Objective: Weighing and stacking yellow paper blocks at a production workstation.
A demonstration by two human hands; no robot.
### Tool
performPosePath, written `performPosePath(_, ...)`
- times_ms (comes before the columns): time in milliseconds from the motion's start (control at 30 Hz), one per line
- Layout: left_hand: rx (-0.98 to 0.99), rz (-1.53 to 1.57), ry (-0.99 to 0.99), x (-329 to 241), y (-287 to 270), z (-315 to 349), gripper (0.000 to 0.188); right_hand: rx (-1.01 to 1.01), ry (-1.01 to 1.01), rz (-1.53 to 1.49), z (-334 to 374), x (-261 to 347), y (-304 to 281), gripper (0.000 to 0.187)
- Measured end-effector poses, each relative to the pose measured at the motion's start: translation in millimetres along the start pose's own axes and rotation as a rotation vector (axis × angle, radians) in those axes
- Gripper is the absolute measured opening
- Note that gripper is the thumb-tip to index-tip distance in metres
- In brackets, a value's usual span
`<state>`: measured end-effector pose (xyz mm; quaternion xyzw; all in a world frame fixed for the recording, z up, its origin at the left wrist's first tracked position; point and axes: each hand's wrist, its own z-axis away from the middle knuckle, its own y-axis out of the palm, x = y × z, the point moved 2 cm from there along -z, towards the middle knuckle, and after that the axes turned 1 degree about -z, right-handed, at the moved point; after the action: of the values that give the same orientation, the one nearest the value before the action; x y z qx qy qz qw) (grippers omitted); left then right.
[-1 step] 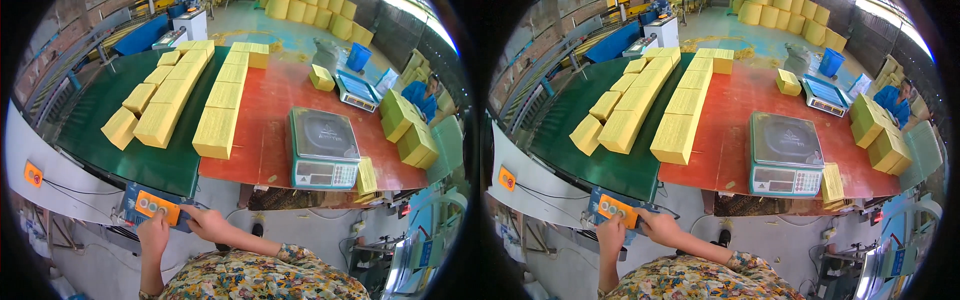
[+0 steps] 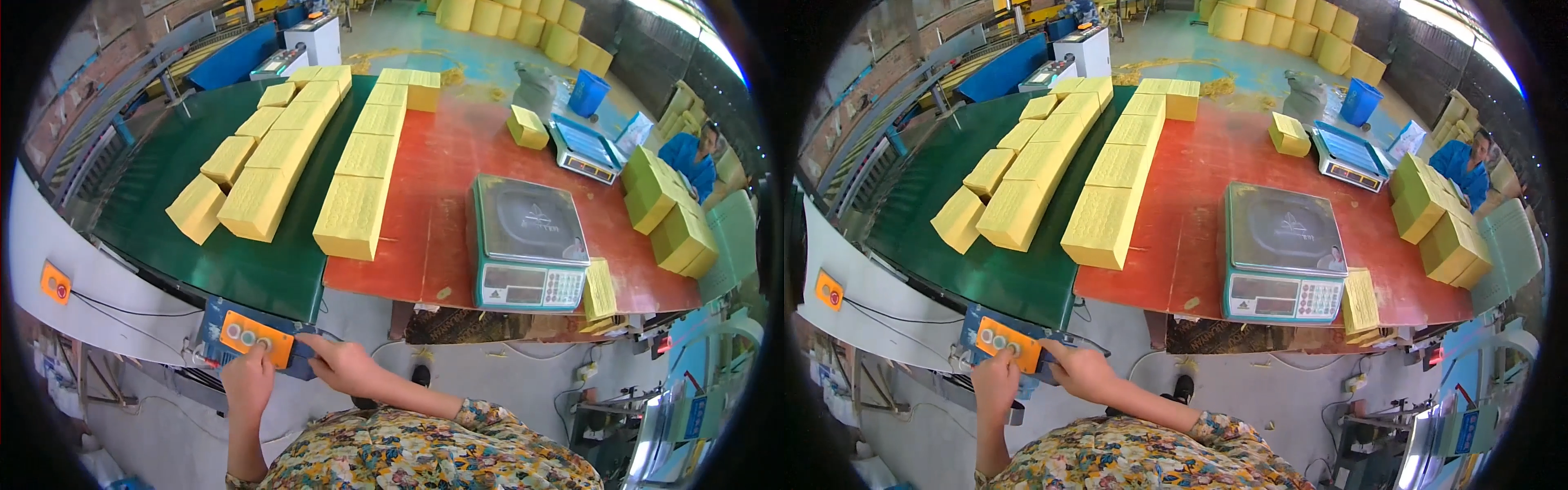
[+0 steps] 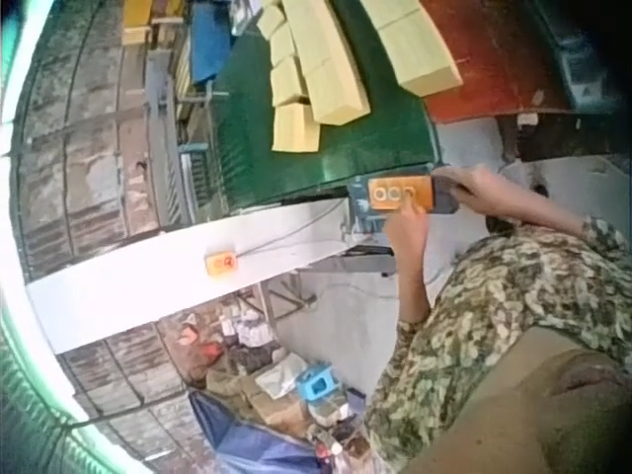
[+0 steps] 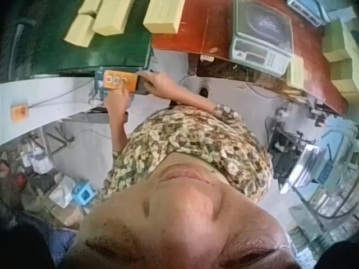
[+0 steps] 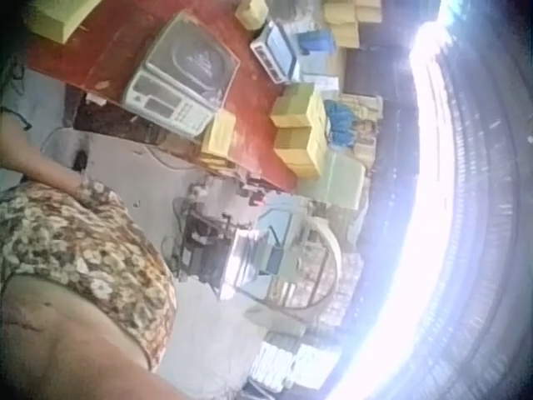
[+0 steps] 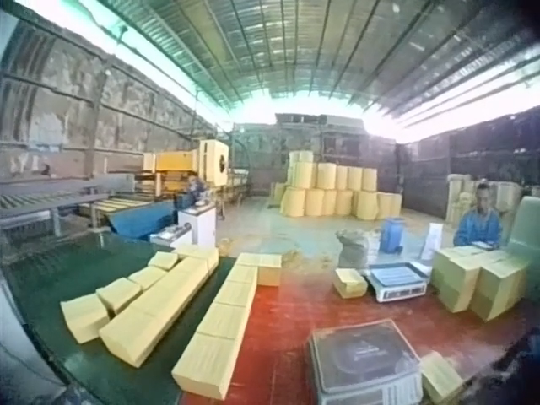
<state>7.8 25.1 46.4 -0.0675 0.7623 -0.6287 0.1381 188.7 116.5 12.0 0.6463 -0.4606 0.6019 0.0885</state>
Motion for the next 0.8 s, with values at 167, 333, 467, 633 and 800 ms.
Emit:
performPosePath(167,-0.129,0.045,0.017,-50,-13,-42,0.029,0.032,0.030,0.038,18,-11,-63,0.043)
performPosePath(333,-0.183,0.286,0.096,-127,-7,-132,0.040,-0.009,0.031,0.015,40,-39,-109,0.042)
performPosePath(467,-0.348,0.259,0.131,-147,26,-208,0.046,0.010,0.092,-0.030,47,-54,-138,0.039)
performPosePath(633,-0.245,0.163,-0.048,-148,96,-290,0.050,-0.071,0.110,-0.032,53,-64,-166,0.039)
performPosePath(800,-0.070,0.188,-0.177,-157,111,-295,0.051,-0.123,0.157,-0.025,56,-75,-163,0.040)
